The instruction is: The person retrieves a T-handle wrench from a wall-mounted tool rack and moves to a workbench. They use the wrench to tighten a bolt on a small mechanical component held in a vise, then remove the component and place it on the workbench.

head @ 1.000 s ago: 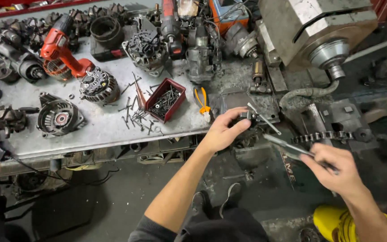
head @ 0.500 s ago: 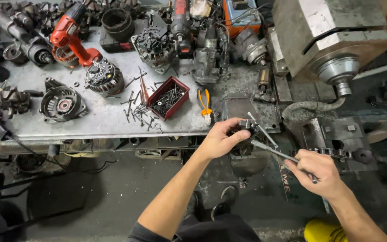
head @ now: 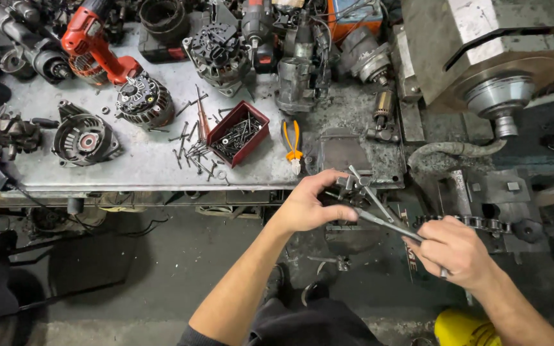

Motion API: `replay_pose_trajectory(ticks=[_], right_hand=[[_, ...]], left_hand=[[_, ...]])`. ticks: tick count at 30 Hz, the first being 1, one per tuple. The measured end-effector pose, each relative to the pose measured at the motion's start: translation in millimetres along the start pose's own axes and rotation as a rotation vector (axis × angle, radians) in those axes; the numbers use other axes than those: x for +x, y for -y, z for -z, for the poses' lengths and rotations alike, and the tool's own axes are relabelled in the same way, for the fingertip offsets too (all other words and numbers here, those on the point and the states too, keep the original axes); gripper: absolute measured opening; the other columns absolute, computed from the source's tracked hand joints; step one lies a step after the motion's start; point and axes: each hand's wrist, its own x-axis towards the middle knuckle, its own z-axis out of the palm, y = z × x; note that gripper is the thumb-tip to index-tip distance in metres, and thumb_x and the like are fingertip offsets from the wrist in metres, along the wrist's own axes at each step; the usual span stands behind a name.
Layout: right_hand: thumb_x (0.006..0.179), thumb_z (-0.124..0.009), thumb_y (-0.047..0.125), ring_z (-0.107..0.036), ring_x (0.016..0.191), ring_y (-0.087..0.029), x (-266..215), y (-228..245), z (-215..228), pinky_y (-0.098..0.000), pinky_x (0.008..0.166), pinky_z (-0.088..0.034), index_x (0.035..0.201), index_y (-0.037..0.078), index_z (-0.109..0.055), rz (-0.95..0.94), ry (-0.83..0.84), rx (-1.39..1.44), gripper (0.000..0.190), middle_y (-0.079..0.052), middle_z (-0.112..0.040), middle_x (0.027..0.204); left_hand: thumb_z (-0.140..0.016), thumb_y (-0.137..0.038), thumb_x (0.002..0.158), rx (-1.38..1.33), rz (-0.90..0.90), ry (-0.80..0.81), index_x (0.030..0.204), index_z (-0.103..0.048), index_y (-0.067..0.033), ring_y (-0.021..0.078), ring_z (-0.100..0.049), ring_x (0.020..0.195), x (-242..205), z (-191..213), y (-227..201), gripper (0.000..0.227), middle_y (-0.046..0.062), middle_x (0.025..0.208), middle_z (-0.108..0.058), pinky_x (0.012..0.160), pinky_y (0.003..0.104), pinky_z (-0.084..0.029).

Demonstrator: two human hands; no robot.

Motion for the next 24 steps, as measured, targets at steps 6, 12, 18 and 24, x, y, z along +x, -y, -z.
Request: replay_pose_trajectory(ticks=[6, 12, 18, 24], right_hand=[[0.064, -0.082, 0.004, -0.051, 0.053, -0.019, 6.0, 1.9, -0.2, -0.0374, 0.05, -0.034, 0.057, 0.011, -0.051, 0.029, -0.022, -0.05, 0.033, -0.001, -0.052, 0.063], [0.069, -0.078, 0.011, -0.052, 0.058, -0.019, 11.4, 3.2, 5.7, -0.0373, 0.052, -0.034, 0.063, 0.015, -0.051, 0.162, -0.015, -0.305, 0.028, 0.001, -0.053, 0.069], [0.067, -0.07, 0.015, -0.051, 0.061, -0.018, 24.4, 11.7, 8.2, -0.0351, 0.056, -0.033, 0.067, 0.019, -0.054, 0.218, -0.078, -0.523, 0.016, 0.003, -0.055, 0.073], [0.065, -0.075, 0.015, -0.05, 0.061, -0.02, 26.4, 12.7, 4.5, -0.0381, 0.059, -0.037, 0.064, 0.015, -0.052, 0.089, -0.04, -0.345, 0.022, 0.001, -0.048, 0.068]], left_hand=[[-0.096, -0.028, 0.068, 0.238, -0.108, -0.071, 0.122, -0.067, -0.004, 0.0191, -0.068, 0.106, 0.8, -4.0, 3.1, 0.066, 0.008, 0.114, -0.07, 0.095, 0.032, -0.055], [-0.096, -0.029, 0.069, 0.292, -0.161, -0.049, 0.121, -0.067, -0.0042, 0.0216, -0.068, 0.107, 2.9, -2.0, -0.3, 0.064, 0.009, 0.115, -0.069, 0.096, 0.035, -0.055], [-0.089, -0.028, 0.08, 0.225, -0.202, -0.024, 0.119, -0.066, -0.0047, 0.0216, -0.064, 0.104, -2.3, 0.1, 7.3, 0.05, 0.008, 0.109, -0.066, 0.095, 0.035, -0.052], [-0.08, -0.024, 0.092, 0.139, -0.138, -0.078, 0.115, -0.066, -0.0067, 0.0195, -0.065, 0.104, -2.6, -4.9, 6.9, 0.032, 0.005, 0.108, -0.067, 0.096, 0.034, -0.052]])
